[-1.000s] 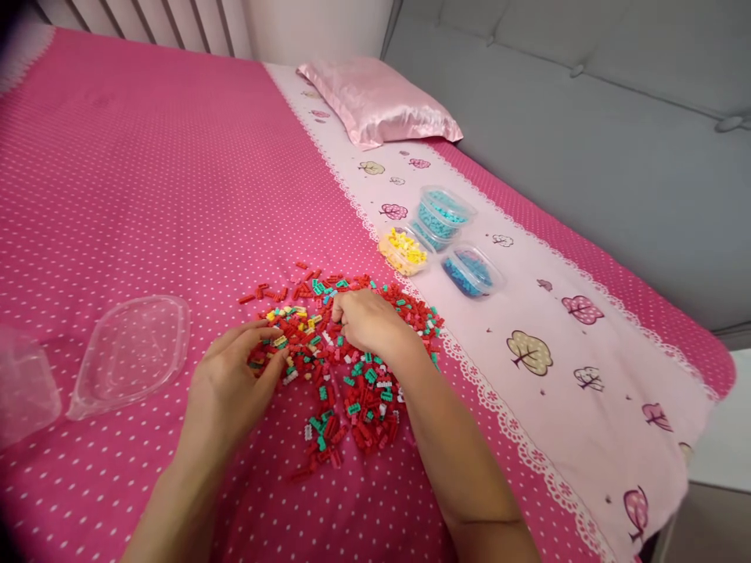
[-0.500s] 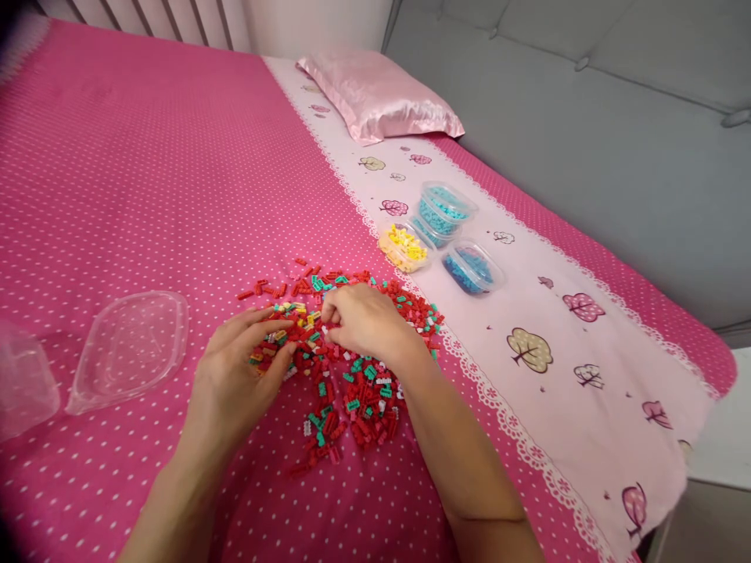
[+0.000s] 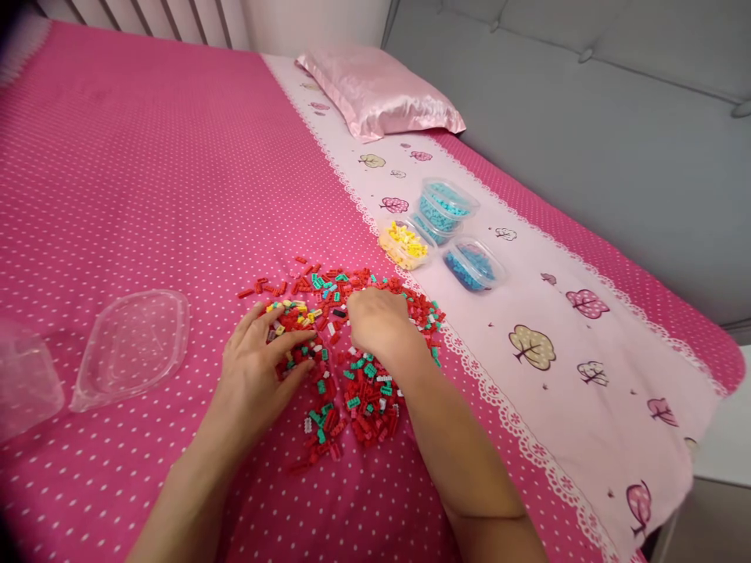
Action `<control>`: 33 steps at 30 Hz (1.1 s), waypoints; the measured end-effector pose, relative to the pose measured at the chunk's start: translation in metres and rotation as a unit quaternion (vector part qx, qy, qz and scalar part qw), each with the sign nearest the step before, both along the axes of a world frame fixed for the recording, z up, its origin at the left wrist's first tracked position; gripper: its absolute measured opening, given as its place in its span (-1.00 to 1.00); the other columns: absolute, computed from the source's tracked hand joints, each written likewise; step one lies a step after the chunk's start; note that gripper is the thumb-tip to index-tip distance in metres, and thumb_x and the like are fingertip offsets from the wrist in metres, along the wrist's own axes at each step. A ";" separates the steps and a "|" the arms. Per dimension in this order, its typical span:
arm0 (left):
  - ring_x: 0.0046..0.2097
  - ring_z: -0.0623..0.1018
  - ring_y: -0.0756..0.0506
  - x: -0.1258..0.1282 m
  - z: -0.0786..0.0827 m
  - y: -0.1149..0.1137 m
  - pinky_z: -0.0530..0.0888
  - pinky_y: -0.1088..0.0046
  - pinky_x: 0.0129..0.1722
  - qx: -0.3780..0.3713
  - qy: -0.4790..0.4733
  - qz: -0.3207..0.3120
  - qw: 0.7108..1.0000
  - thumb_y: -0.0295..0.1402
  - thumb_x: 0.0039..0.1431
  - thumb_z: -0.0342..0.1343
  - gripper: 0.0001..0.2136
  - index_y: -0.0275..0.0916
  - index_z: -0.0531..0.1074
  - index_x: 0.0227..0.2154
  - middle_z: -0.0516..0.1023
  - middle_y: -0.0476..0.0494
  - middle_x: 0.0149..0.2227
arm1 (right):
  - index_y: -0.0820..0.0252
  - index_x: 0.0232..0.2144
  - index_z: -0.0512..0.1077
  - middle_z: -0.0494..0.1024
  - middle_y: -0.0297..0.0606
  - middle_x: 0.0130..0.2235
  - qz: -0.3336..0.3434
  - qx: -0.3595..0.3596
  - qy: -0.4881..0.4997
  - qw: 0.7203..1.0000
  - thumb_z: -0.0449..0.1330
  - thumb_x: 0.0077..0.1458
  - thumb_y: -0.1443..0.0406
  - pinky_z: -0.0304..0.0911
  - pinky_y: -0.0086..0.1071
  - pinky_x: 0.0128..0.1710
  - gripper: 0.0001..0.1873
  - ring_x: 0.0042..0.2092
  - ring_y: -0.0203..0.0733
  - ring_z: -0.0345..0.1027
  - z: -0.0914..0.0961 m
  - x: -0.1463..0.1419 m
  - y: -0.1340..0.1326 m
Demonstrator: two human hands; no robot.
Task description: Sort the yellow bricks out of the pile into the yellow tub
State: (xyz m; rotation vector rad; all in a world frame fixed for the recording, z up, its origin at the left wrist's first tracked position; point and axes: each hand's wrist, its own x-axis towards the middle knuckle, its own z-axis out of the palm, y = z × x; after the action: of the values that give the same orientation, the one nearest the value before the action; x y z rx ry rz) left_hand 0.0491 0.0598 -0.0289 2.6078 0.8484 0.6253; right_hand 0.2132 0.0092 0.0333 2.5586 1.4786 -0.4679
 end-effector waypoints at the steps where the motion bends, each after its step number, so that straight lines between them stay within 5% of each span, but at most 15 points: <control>1: 0.22 0.18 -0.33 0.000 0.000 0.000 0.26 -0.03 0.10 -0.001 -0.003 0.005 1.000 -0.35 0.05 0.12 -0.74 -0.13 0.52 -0.17 0.31 -0.28 0.09 | 0.16 -0.49 0.47 0.54 -0.12 -0.35 -0.011 -0.003 -0.005 1.000 0.18 -0.19 0.50 0.19 -0.32 -0.37 -0.81 -0.28 -0.06 0.42 0.001 0.003 -0.001; 6: 0.14 0.30 -0.29 0.000 0.002 0.002 0.28 0.05 0.11 -0.015 -0.040 0.047 0.998 -0.34 0.07 0.07 -0.79 -0.22 0.53 -0.26 0.39 -0.30 0.01 | 0.14 -0.42 0.47 0.54 -0.16 -0.35 -0.022 0.000 -0.015 1.000 0.23 -0.14 0.44 0.13 -0.34 -0.40 -0.84 -0.27 -0.07 0.38 0.006 0.015 -0.008; 18: -0.09 0.48 -0.19 -0.001 0.012 0.003 0.39 0.21 -0.03 -0.066 -0.156 0.138 0.976 -0.37 0.04 0.10 -0.84 -0.26 0.54 -0.34 0.51 -0.24 -0.18 | 0.14 -0.24 0.45 0.50 -0.25 -0.18 0.105 0.210 0.073 0.969 0.13 0.03 0.43 0.17 -0.37 -0.18 -0.78 -0.19 -0.22 0.36 -0.007 -0.008 0.007; 21: -0.16 0.51 -0.13 0.000 0.018 0.001 0.40 0.28 -0.06 -0.165 -0.243 0.178 0.939 -0.35 0.02 0.16 -0.85 -0.23 0.53 -0.33 0.54 -0.16 -0.23 | 0.15 -0.23 0.45 0.51 -0.24 -0.17 0.131 0.216 0.079 0.964 0.15 0.03 0.42 0.17 -0.37 -0.14 -0.79 -0.14 -0.20 0.36 -0.013 -0.011 0.010; 27: -0.31 0.51 0.01 0.000 0.026 -0.002 0.43 0.54 -0.28 -0.389 -0.445 0.202 0.781 -0.36 -0.03 0.22 -0.85 -0.23 0.51 -0.34 0.55 -0.04 -0.35 | 0.13 -0.25 0.46 0.56 -0.27 -0.20 0.125 0.197 0.085 0.969 0.17 -0.01 0.44 0.19 -0.38 -0.23 -0.76 -0.17 -0.18 0.40 -0.021 -0.012 0.014; 33: -0.38 0.49 0.07 0.002 0.031 -0.003 0.41 0.64 -0.34 -0.407 -0.484 0.201 0.748 -0.43 -0.07 0.24 -0.90 -0.25 0.51 -0.42 0.53 0.00 -0.43 | 0.12 -0.27 0.49 0.58 -0.25 -0.29 0.114 0.196 0.087 0.970 0.13 0.01 0.43 0.19 -0.40 -0.27 -0.77 -0.25 -0.20 0.43 -0.024 -0.012 0.016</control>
State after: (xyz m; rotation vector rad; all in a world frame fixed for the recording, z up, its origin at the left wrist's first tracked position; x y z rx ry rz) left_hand 0.0511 0.0572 0.0021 1.0490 0.9671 1.2039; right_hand 0.2016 0.0249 0.0095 2.6294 2.0850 -0.4110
